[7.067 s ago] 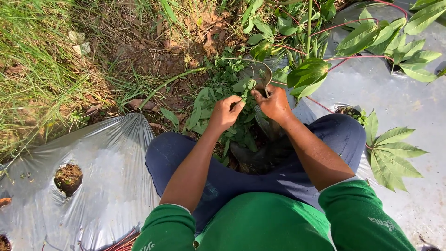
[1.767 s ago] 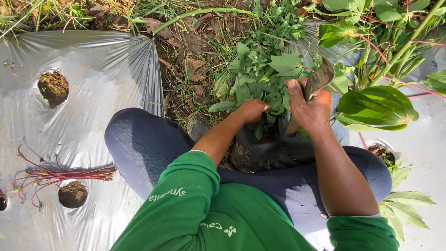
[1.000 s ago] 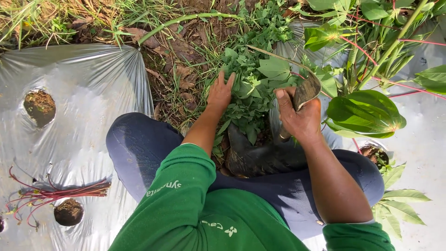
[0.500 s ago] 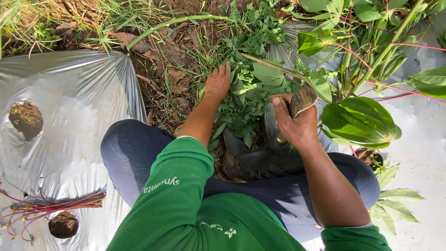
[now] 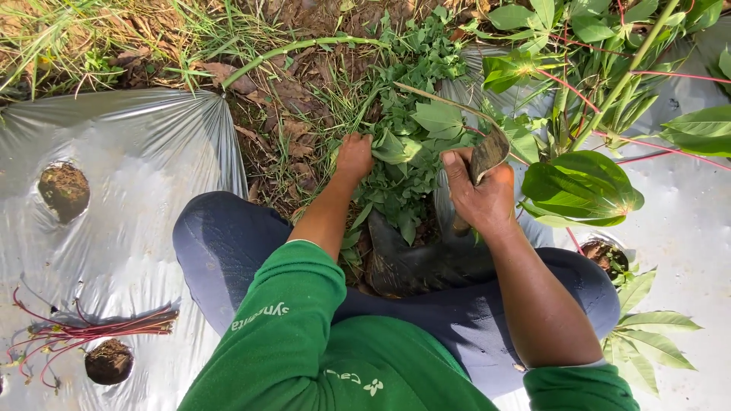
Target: Stripping leaves from plant stems using a sickle while sitting in a field.
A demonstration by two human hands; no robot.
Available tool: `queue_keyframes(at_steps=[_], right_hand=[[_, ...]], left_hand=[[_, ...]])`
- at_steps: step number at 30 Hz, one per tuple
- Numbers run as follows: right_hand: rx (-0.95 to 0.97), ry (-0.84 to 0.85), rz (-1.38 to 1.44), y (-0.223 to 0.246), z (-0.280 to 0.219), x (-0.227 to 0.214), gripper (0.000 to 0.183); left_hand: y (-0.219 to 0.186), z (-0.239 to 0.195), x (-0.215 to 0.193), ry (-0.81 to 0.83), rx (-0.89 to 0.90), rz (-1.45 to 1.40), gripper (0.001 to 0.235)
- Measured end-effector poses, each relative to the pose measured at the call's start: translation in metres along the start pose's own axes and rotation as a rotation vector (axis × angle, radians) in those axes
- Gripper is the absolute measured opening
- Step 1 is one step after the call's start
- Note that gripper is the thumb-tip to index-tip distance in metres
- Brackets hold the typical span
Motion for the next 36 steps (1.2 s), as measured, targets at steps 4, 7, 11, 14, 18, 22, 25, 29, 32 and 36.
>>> queue_keyframes(at_steps=[4, 7, 11, 14, 18, 22, 25, 29, 32, 36], right_hand=[[0.018, -0.031, -0.028, 0.001, 0.004, -0.002, 0.023], [0.02, -0.028, -0.017, -0.011, 0.001, 0.0, 0.03], [0.03, -0.002, -0.028, -0.014, -0.003, 0.002, 0.043], [0.013, -0.004, -0.072, -0.006, -0.005, 0.001, 0.043], [0.003, -0.053, -0.089, 0.006, -0.013, -0.001, 0.026], [-0.012, -0.031, 0.03, -0.004, -0.022, 0.009, 0.016], [-0.057, -0.001, 0.061, -0.002, -0.029, 0.014, 0.019], [-0.102, 0.047, 0.097, -0.004, -0.036, 0.022, 0.041], [-0.157, 0.055, 0.028, 0.01, -0.041, 0.022, 0.05], [-0.239, 0.08, -0.061, 0.02, -0.048, 0.023, 0.055]], left_hand=[[-0.007, -0.001, -0.032, 0.092, -0.062, -0.241, 0.062], [-0.015, -0.004, -0.065, 0.097, -0.047, -0.233, 0.064], [-0.043, -0.017, -0.14, -0.013, 0.147, 0.02, 0.048], [-0.069, -0.031, -0.194, -0.235, 0.326, 0.223, 0.021], [-0.107, -0.077, -0.268, -0.522, 0.527, 0.467, 0.008], [-0.13, -0.125, -0.313, -0.574, 0.596, 0.462, 0.011], [-0.14, -0.157, -0.328, -0.564, 0.635, 0.47, 0.014], [-0.152, -0.199, -0.34, -0.596, 0.693, 0.41, 0.019], [-0.154, -0.221, -0.335, -0.618, 0.723, 0.377, 0.023], [-0.147, -0.231, -0.329, -0.621, 0.713, 0.168, 0.031]])
Point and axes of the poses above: each hand's wrist, its own z-axis towards the middle knuckle, its own x-axis out of the palm, y = z × x, the point moved 6 cm from there along z, towards the middle knuckle, and after that the axes turned 2 degrees about -y, right-handed, at the moved point
